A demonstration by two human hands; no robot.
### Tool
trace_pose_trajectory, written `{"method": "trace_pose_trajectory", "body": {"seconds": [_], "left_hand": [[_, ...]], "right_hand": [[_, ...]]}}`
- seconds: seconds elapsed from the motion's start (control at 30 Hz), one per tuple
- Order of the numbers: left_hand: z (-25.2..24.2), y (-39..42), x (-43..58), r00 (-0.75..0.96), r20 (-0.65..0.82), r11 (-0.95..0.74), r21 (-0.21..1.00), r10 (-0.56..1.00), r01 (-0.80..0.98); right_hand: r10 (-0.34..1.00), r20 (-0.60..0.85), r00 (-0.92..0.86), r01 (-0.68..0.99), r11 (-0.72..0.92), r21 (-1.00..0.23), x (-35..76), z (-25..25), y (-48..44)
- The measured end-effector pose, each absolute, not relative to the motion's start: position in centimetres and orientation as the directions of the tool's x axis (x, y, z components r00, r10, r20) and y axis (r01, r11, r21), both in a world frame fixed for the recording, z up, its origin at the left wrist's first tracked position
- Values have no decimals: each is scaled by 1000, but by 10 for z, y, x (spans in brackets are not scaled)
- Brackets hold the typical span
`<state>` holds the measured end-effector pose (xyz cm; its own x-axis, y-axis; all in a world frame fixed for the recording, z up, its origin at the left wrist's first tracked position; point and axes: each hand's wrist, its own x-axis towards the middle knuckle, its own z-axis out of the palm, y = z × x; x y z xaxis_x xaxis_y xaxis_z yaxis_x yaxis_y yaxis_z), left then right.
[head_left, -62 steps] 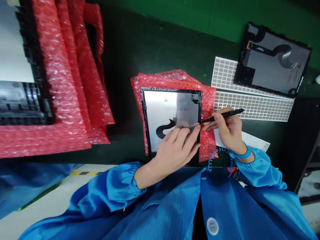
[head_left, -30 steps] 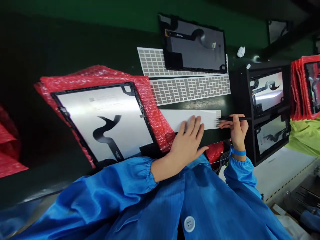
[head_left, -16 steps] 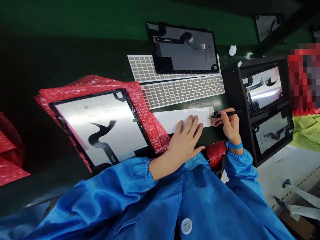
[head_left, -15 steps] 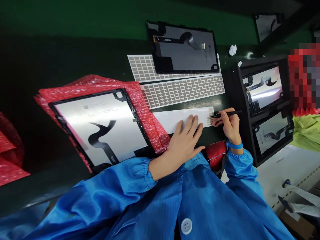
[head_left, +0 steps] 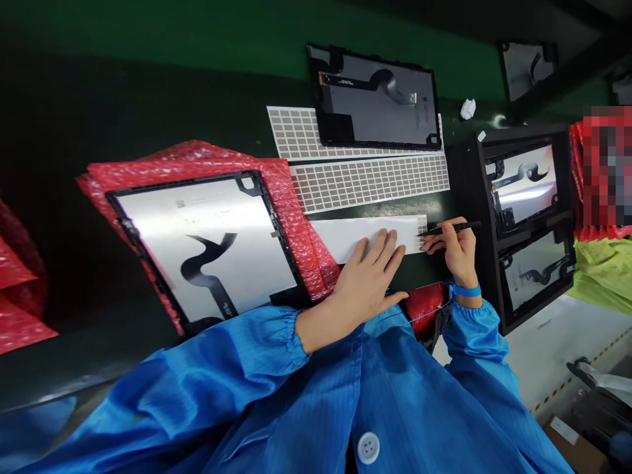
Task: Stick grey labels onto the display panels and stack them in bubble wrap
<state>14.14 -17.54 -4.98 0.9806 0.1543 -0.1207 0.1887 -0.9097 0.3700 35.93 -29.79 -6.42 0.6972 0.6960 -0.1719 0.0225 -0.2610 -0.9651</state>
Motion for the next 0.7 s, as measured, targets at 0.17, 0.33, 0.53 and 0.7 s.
{"method": "trace_pose_trajectory", "body": {"seconds": [0.17, 0.33, 0.53, 0.7], "left_hand": [[-48, -174, 147, 984, -95, -897, 406, 148, 174], [-33, -173, 120, 964, 142, -856, 502, 224, 125], [-24, -131, 27, 779, 365, -816, 492, 510, 304], [-51, -95, -41, 548, 347, -644, 505, 761, 574]], "right_hand": [[655, -98, 749, 32, -184, -982, 355, -44, -290], [697, 35, 716, 120, -74, -990, 315, -19, -237], [854, -78, 515, 25, -106, -994, 219, -22, -148], [923, -153, 354, -52, -144, -988, 149, -36, -109]]}}
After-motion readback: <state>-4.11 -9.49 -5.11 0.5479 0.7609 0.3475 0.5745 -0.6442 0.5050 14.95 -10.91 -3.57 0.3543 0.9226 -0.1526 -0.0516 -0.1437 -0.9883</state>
